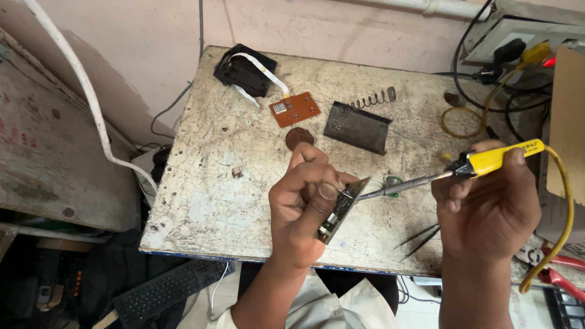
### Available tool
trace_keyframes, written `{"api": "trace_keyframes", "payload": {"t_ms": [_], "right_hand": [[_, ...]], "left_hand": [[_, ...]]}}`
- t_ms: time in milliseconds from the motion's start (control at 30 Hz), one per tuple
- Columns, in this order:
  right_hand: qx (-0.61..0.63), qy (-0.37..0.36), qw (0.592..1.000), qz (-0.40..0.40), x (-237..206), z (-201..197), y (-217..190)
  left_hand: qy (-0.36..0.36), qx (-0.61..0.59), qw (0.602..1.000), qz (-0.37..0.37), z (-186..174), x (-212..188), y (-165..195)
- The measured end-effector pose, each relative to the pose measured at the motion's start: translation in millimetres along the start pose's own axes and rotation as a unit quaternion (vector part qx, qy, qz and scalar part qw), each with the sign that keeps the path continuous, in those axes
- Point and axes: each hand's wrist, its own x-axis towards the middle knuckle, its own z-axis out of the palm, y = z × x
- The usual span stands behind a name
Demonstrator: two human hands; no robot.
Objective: The person solders components onto a green circuit board at a workbench. They hold the board in one hand and a soldering iron in the other, touch the iron to points on the board, use solder wire from a spool, and reposition the board repeatedly to work on different areas.
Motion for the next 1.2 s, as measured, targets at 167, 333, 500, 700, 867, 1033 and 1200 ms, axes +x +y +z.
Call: {"api": "trace_keyframes", "payload": {"t_ms": [167, 333, 500, 700, 867, 1033, 1200], "right_hand": [[0.002, 0.008, 1.0, -0.001, 2, 2, 2], [0.0, 0.034, 0.999, 0.005, -1, 4, 2], [-0.026, 0.037, 0.999, 0.005, -3, 0, 1], [-0.04, 0.035, 0.999, -0.001, -2, -3, 3], [-0.028, 0.044, 0.999, -0.005, -7, 3, 1], [-0.037, 0.053, 0.998, -0.008, -10, 10, 1], [-0.045, 0.05, 0.998, -0.02, -10, 13, 1]], "left_hand": [[-0.002, 0.011, 1.0, 0.008, -2, 0, -1], [0.001, 0.013, 1.0, -0.004, -1, -3, 4], [-0.006, 0.007, 1.0, -0.014, 1, -5, 6], [-0.01, 0.013, 1.0, -0.012, 0, -3, 6], [-0.004, 0.026, 1.0, -0.012, 2, -6, 10], [-0.002, 0.021, 1.0, -0.019, 3, -9, 13], [-0.008, 0.014, 0.999, -0.033, 3, -10, 14]]}}
